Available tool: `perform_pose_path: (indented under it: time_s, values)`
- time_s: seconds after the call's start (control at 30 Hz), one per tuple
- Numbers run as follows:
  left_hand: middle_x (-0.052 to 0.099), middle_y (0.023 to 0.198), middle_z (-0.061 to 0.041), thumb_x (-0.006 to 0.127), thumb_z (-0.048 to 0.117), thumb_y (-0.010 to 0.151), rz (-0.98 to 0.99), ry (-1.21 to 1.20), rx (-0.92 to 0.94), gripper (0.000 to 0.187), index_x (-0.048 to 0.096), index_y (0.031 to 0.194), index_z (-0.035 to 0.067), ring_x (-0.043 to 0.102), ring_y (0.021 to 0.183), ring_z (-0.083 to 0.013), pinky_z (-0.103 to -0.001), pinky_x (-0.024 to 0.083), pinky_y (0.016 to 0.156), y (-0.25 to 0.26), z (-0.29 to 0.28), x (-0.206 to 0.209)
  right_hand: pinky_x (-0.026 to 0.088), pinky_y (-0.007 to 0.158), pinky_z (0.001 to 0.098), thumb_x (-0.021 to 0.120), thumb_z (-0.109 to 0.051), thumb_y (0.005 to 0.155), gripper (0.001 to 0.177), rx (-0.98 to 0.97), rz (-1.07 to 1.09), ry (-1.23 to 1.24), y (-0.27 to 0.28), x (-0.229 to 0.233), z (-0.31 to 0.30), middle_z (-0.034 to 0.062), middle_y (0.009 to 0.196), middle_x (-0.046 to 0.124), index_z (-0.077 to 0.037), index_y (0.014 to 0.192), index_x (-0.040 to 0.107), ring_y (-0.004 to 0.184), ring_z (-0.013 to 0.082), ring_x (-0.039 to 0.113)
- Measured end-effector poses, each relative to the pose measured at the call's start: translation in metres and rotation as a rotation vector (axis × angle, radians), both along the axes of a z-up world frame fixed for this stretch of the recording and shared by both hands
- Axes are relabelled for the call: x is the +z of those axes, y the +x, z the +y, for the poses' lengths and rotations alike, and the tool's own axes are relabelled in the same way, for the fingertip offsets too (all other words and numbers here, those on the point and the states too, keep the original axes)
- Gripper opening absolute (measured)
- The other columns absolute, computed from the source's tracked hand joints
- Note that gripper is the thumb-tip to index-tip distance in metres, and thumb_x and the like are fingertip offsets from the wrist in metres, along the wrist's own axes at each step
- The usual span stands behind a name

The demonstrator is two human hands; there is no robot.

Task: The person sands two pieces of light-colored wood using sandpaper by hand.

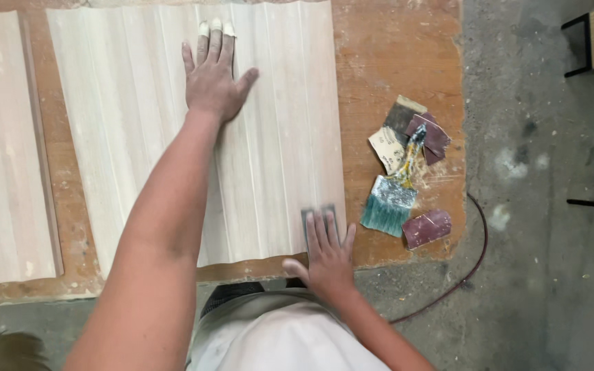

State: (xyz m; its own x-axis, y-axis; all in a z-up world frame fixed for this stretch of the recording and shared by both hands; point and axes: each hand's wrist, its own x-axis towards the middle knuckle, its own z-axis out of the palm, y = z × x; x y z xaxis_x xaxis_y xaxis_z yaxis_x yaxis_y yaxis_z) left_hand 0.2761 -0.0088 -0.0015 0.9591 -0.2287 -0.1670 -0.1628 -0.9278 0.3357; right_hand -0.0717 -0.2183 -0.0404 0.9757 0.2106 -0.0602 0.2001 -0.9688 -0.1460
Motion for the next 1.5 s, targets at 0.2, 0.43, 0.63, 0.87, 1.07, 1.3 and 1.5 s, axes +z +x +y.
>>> perform_pose_path:
  time_s: [0.2,0.43,0.63,0.87,1.07,1.3,1.5]
  values:
    - [0.012,0.171,-0.014,0.028,0.069,0.102,-0.041,0.026,0.018,0.088,0.025,0.164,0.007,0.012,0.158,-0.0348,-0.058,-0.005,0.123,0.005,0.007,-0.020,-0.011,0.116,0.0724,0.039,-0.086,0.087,0.115,-0.106,0.304,0.052,0.241,0.043,0.022,0.0081,0.174,-0.009,-0.016,0.164,-0.009,0.159,0.0274,-0.012]
    - [0.017,0.170,-0.015,0.030,0.071,0.103,-0.069,-0.004,-0.011,0.089,0.031,0.163,0.005,0.018,0.156,-0.0401,-0.060,-0.006,0.121,0.008,0.008,-0.029,-0.004,0.121,0.0684,0.037,-0.085,0.094,0.113,-0.134,0.285,-0.066,0.222,0.026,0.020,0.0075,0.173,-0.010,-0.009,0.164,-0.009,0.160,0.0263,-0.009]
    - [0.014,0.172,-0.015,0.023,0.073,0.103,-0.030,0.029,-0.022,0.091,0.025,0.165,0.006,0.014,0.158,-0.0375,-0.061,-0.009,0.121,0.002,0.007,-0.033,0.003,0.117,0.0744,0.040,-0.087,0.084,0.121,-0.065,0.234,-0.073,-0.045,-0.005,0.007,0.0163,0.173,0.008,-0.001,0.163,0.009,0.160,0.0377,0.004]
    - [0.015,0.172,-0.014,0.023,0.069,0.104,-0.064,0.051,0.001,0.084,0.029,0.164,0.011,0.015,0.158,-0.0349,-0.062,-0.008,0.122,0.009,0.007,-0.037,-0.004,0.117,0.0733,0.046,-0.077,0.093,0.106,-0.149,0.180,0.022,0.251,0.010,0.012,0.0107,0.174,0.003,-0.012,0.165,0.002,0.160,0.0278,-0.003]
    - [0.012,0.172,-0.014,0.028,0.065,0.104,-0.040,0.000,0.004,0.082,0.030,0.162,0.008,0.011,0.158,-0.0337,-0.061,-0.008,0.122,0.007,0.008,-0.026,-0.018,0.119,0.0640,0.044,-0.073,0.099,0.104,-0.221,0.326,0.088,0.320,0.086,0.041,0.0067,0.174,-0.011,-0.012,0.163,-0.010,0.159,0.0194,-0.012]
    - [0.007,0.173,-0.011,0.012,0.073,0.102,-0.002,0.102,-0.023,0.088,0.021,0.165,0.012,0.007,0.159,-0.0320,-0.063,-0.008,0.122,0.016,0.010,-0.021,-0.012,0.120,0.0641,0.041,-0.077,0.092,0.113,-0.105,0.384,0.007,0.125,0.028,0.014,0.0126,0.172,-0.009,-0.003,0.162,-0.010,0.157,0.0316,-0.012]
    - [0.010,0.172,-0.014,0.021,0.071,0.103,-0.042,0.079,-0.013,0.085,0.027,0.164,0.011,0.015,0.158,-0.0364,-0.064,-0.005,0.122,0.008,0.007,-0.034,-0.007,0.117,0.0738,0.044,-0.080,0.092,0.108,-0.150,0.180,0.124,0.321,0.036,0.024,0.0064,0.175,0.003,-0.013,0.165,0.001,0.161,0.0290,-0.002]
